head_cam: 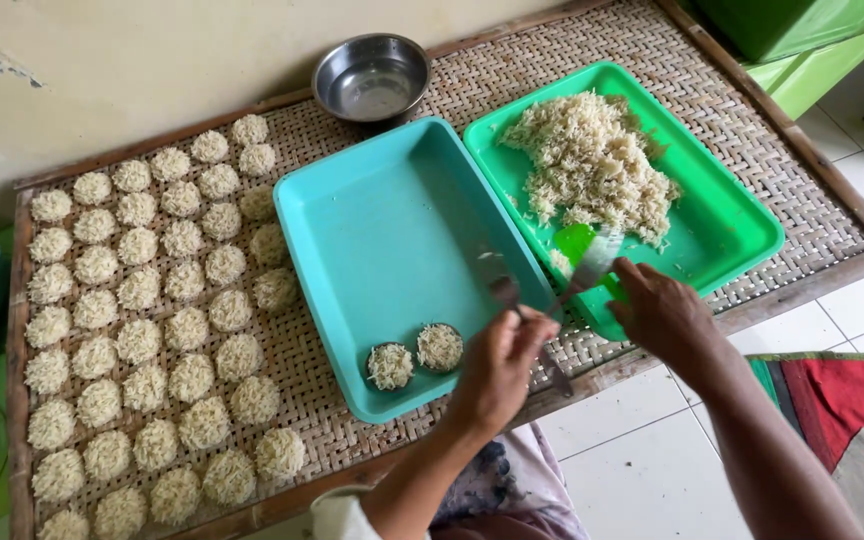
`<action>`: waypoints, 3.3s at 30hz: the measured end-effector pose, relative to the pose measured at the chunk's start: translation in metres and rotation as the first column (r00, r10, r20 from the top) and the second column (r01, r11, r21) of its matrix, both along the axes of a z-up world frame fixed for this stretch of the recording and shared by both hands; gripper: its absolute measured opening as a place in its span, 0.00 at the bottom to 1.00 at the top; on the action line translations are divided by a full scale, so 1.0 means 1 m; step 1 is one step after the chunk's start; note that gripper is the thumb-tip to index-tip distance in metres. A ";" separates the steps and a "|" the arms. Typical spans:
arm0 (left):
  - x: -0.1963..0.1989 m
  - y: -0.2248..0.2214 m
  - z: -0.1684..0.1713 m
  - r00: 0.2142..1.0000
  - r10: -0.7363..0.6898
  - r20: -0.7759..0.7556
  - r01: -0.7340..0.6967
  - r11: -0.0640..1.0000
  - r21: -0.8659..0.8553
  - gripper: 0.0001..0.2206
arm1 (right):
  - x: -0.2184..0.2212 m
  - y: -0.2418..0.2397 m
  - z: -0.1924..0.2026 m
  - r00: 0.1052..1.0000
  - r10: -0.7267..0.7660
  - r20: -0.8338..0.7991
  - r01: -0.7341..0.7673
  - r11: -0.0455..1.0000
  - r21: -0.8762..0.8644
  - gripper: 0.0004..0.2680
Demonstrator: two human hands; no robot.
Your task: Forming small round patties from a rice-like mixture using a fork and spatula and placing them on a drying rack
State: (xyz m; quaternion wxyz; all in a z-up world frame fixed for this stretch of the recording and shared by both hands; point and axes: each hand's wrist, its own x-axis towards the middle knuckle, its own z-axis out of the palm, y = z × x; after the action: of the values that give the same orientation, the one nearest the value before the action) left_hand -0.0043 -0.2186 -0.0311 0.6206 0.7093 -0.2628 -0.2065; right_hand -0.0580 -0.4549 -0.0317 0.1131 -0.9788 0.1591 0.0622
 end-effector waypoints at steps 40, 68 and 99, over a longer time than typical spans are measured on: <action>-0.043 -0.063 -0.031 0.967 -0.191 0.168 0.181 0.981 0.073 0.11 | 0.078 -0.133 0.011 0.883 -0.325 0.339 0.114 0.849 0.516 0.06; 0.011 0.111 0.014 0.968 0.183 -0.170 -0.205 0.970 -0.126 0.14 | 0.148 -0.192 -0.004 0.999 -0.035 -0.016 0.025 0.907 -0.420 0.24; 0.016 0.170 0.016 0.927 0.226 -0.299 -0.312 0.908 -0.279 0.13 | 0.077 -0.246 -0.021 0.955 -0.136 0.265 0.018 0.915 0.404 0.15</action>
State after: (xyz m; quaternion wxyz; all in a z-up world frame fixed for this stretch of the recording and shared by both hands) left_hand 0.0112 -0.0489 -0.0152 0.7795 0.5948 -0.1081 -0.1637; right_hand 0.0186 -0.7009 -0.0530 0.3336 -0.9268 0.1638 -0.0542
